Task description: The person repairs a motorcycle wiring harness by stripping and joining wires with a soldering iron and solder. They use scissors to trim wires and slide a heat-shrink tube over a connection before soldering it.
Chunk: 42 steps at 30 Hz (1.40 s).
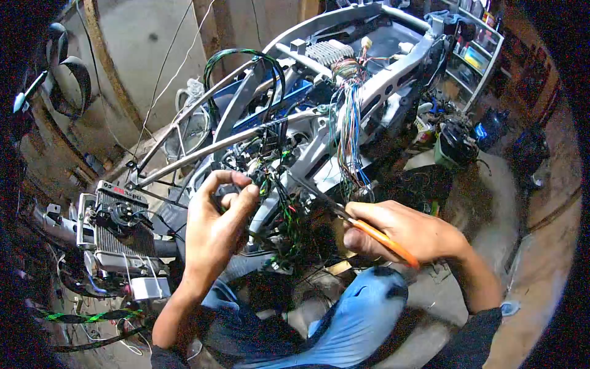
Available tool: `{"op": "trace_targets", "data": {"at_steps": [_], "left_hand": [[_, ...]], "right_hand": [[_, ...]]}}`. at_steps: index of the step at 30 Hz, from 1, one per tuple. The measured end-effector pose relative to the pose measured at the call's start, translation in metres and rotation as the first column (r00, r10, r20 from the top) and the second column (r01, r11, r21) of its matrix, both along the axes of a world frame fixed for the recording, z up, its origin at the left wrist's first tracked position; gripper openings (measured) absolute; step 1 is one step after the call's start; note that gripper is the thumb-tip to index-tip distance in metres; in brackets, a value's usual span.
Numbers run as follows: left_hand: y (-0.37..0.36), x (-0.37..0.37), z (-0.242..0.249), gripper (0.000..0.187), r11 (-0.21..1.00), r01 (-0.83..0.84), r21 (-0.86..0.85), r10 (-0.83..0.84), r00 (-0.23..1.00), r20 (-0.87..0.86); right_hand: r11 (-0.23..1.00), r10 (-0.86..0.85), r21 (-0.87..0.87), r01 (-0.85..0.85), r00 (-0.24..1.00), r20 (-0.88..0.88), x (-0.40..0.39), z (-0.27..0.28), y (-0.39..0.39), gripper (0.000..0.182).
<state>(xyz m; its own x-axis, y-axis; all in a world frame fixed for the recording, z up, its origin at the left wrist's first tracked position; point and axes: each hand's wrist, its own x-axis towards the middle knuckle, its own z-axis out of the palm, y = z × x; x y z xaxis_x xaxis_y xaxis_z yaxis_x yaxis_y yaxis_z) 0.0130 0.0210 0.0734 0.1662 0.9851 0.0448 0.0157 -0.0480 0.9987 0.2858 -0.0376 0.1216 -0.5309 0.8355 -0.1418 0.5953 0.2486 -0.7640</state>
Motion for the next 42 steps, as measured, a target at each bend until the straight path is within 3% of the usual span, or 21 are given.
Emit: {"op": "trace_targets", "data": {"at_steps": [7, 13, 21, 33, 39, 42], "left_hand": [[0.014, 0.013, -0.014, 0.016, 0.948, -0.172, 0.266, 0.205, 0.973, -0.104], [0.021, 0.018, -0.021, 0.014, 0.932, -0.2, 0.301, 0.241, 0.965, -0.104], [0.025, 0.018, -0.022, 0.012, 0.937, -0.204, 0.285, 0.239, 0.966, -0.094], [0.025, 0.023, -0.024, 0.012, 0.904, -0.195, 0.381, 0.252, 0.962, -0.103], [0.026, 0.023, -0.025, 0.013, 0.894, -0.212, 0.396, 0.276, 0.955, -0.112], [0.025, 0.024, -0.026, 0.013, 0.892, -0.221, 0.395, 0.285, 0.952, -0.112]], "right_hand": [[0.966, -0.097, -0.221, 0.135, 0.98, 0.173, -0.03, 0.009, 0.039, 0.06], [0.993, -0.09, -0.063, 0.104, 0.975, 0.202, -0.032, 0.0, 0.05, 0.069], [0.966, -0.088, -0.211, 0.149, 0.957, 0.276, -0.041, 0.025, 0.052, 0.07], [0.989, -0.101, -0.081, 0.126, 0.96, 0.261, -0.041, 0.007, 0.06, 0.066], [0.975, -0.126, -0.145, 0.171, 0.953, 0.277, -0.048, 0.016, 0.059, 0.064], [0.988, -0.122, -0.069, 0.138, 0.973, 0.198, -0.045, 0.006, 0.058, 0.065]]}}
